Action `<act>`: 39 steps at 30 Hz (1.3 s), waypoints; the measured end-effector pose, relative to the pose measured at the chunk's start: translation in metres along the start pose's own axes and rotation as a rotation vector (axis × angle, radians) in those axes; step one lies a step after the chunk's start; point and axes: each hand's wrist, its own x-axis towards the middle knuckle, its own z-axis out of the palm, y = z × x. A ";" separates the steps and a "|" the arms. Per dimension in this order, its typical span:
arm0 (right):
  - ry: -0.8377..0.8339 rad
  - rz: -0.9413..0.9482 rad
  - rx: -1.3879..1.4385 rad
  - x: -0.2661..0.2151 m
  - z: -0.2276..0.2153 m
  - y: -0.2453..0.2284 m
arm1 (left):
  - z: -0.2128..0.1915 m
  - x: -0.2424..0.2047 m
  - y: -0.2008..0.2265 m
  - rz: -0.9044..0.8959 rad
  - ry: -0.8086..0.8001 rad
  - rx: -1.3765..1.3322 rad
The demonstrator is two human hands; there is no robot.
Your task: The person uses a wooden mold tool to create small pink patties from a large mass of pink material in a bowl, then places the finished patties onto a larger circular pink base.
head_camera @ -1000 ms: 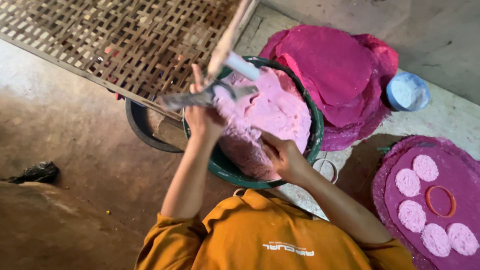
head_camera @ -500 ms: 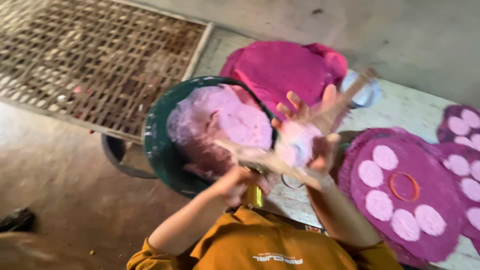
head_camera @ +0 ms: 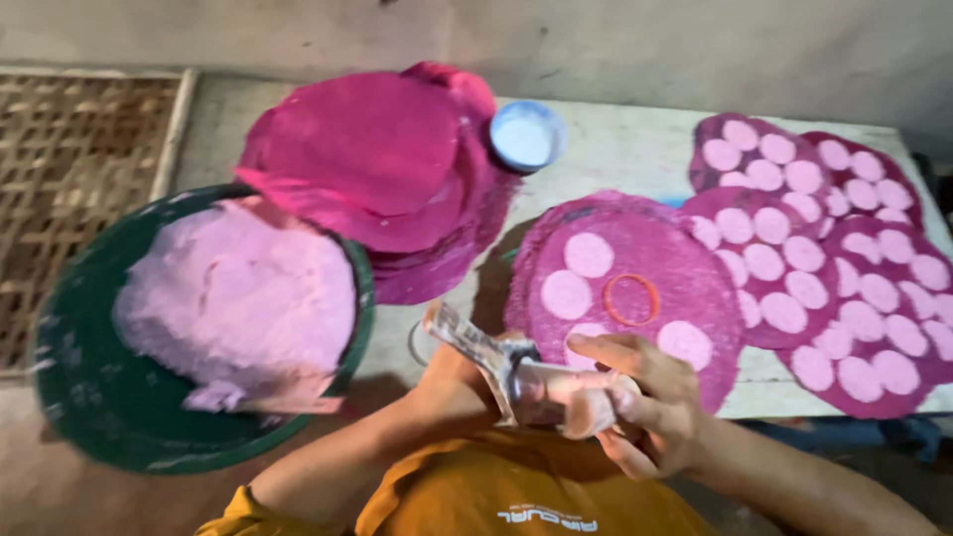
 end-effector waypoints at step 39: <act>0.686 1.295 0.983 -0.192 -0.082 -0.002 | 0.064 0.205 -0.154 0.056 0.263 0.691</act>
